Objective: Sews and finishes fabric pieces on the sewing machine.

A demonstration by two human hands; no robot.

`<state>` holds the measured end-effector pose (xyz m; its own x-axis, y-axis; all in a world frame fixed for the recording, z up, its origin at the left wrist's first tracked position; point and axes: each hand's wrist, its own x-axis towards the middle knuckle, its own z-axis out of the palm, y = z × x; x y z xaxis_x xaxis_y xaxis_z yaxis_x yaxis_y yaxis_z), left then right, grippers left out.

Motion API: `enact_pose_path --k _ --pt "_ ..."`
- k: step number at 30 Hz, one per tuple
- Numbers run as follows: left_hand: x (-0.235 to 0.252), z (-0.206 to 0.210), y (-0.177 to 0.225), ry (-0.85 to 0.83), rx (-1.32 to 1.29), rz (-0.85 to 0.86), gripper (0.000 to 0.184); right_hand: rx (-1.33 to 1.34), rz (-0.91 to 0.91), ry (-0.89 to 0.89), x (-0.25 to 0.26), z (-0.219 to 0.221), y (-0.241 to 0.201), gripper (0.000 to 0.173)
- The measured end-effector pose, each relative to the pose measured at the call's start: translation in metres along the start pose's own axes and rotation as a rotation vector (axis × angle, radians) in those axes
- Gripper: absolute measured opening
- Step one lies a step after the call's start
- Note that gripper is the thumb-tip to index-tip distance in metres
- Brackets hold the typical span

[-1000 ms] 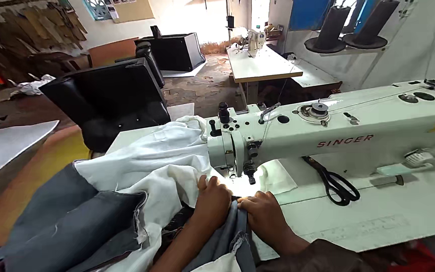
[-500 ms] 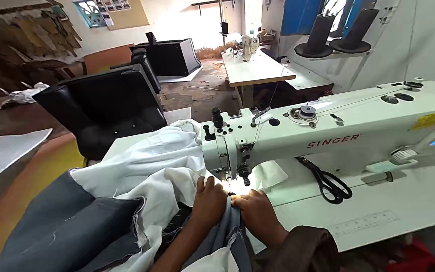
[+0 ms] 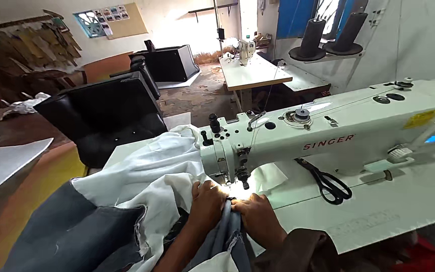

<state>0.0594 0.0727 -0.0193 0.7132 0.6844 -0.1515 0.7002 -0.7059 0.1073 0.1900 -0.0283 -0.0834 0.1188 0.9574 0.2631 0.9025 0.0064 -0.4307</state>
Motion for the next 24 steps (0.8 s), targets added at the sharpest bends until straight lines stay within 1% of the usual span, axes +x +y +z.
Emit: enact_pose_path --k 3,5,7,9,10,11,13,14,15,16,17,19,21,22,24 --pt "0.004 -0.002 0.001 -0.055 0.025 -0.008 0.029 -0.003 0.028 -0.028 0.002 -0.003 -0.001 0.033" --pt "0.005 -0.002 0.003 -0.041 0.036 -0.004 0.029 -0.004 0.027 -0.021 0.004 -0.001 0.0 0.033" --pt "0.004 0.003 0.002 0.032 0.042 0.011 0.027 0.026 0.015 -0.051 0.005 -0.004 0.001 0.033" --pt "0.004 0.006 0.002 0.092 0.043 0.022 0.025 0.113 0.004 -0.188 0.007 -0.017 0.003 0.035" --pt "0.004 0.007 0.002 0.112 0.036 0.025 0.025 0.154 -0.025 -0.184 0.005 -0.024 0.007 0.033" --pt "0.004 0.006 0.002 0.1 0.025 0.017 0.027 0.176 -0.07 -0.08 0.0 -0.027 0.014 0.029" --pt "0.005 0.006 0.002 0.119 0.022 0.018 0.027 0.116 -0.134 0.288 -0.011 -0.03 0.039 0.026" --pt "0.005 0.007 0.002 0.134 0.022 0.022 0.027 0.03 -0.133 0.467 -0.016 -0.035 0.059 0.028" --pt "0.005 0.009 0.001 0.187 0.013 0.038 0.025 -0.056 -0.099 0.601 -0.022 -0.045 0.08 0.031" --pt "0.005 0.01 0.0 0.217 0.0 0.045 0.024 -0.124 -0.039 0.684 -0.03 -0.06 0.102 0.035" --pt "0.005 0.009 0.001 0.206 -0.005 0.037 0.024 -0.184 0.037 0.729 -0.04 -0.079 0.122 0.039" --pt "0.006 0.003 0.004 0.133 0.006 0.007 0.027 -0.266 0.184 0.763 -0.059 -0.114 0.16 0.045" --pt "0.006 0.003 0.005 0.141 0.022 0.004 0.028 -0.321 0.317 0.735 -0.077 -0.139 0.187 0.049" --pt "0.006 0.004 0.004 0.151 0.024 0.006 0.028 -0.339 0.368 0.692 -0.086 -0.145 0.197 0.051" --pt "0.007 0.003 0.003 0.126 0.012 -0.002 0.028 -0.376 0.391 0.63 -0.1 -0.143 0.215 0.057"
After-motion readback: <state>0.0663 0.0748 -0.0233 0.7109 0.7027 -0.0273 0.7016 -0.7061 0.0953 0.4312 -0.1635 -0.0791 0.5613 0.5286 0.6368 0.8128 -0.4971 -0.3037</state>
